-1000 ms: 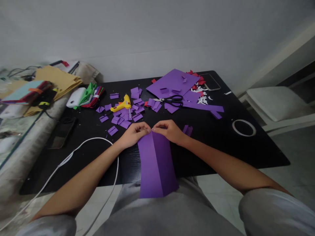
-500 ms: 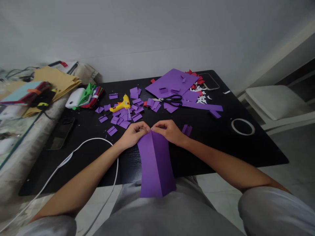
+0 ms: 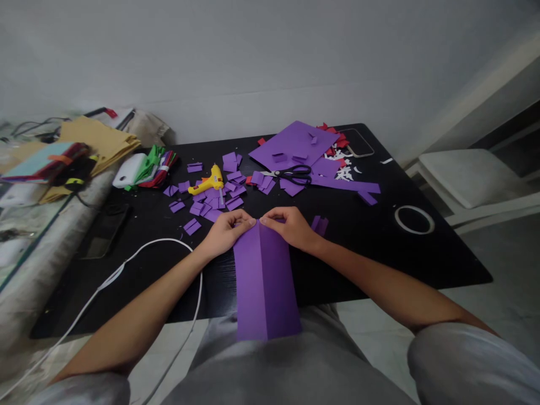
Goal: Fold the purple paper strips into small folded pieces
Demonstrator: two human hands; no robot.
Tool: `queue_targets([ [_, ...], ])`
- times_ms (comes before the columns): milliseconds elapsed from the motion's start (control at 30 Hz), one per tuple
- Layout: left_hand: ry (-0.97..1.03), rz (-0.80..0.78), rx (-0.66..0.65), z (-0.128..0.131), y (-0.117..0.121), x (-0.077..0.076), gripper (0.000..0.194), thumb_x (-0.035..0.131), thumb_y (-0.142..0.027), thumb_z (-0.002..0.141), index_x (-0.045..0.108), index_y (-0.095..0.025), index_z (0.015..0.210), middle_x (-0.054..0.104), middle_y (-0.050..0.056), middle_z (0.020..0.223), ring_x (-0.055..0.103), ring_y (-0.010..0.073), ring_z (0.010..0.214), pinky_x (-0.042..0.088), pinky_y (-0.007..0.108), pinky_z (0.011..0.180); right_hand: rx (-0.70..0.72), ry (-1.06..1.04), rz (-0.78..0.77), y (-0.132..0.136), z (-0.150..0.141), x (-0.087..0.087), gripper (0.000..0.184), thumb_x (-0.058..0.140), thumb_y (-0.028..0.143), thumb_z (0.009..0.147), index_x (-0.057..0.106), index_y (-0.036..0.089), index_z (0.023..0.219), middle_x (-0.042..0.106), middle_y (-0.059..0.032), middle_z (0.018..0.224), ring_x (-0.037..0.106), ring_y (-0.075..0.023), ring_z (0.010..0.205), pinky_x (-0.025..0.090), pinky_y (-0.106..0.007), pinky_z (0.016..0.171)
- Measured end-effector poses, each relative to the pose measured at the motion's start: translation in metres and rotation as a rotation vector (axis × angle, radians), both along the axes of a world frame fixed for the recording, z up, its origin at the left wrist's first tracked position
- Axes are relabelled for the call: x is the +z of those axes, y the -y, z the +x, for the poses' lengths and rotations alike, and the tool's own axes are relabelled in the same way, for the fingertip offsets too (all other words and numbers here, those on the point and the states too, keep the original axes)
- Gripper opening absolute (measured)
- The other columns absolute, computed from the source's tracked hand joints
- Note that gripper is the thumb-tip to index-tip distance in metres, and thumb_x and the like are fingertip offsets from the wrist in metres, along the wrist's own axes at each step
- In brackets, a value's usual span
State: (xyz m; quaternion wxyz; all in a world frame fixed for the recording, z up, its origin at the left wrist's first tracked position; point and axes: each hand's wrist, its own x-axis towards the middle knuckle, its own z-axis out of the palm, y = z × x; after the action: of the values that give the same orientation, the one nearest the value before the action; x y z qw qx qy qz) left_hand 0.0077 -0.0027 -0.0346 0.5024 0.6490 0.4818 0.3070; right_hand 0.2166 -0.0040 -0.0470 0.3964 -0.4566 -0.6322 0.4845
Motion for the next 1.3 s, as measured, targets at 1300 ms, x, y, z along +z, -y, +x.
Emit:
queue_targets([
  [1300,0.141,0.065,0.323,-0.011,-0.009,-0.002,0.054,0.067,-0.064,0.085,0.045,-0.021,0.061,0.046,-0.006,0.043,0.040,0.0093,0.038,0.028,0.023,0.039,-0.041,-0.362,-0.481,-0.011,0.013,0.010,0.027,0.082,0.039,0.079,0.073,0.015,0.088,0.074,-0.0049,0.078,0.069,-0.0154,0.067,0.058,-0.027,0.063],
])
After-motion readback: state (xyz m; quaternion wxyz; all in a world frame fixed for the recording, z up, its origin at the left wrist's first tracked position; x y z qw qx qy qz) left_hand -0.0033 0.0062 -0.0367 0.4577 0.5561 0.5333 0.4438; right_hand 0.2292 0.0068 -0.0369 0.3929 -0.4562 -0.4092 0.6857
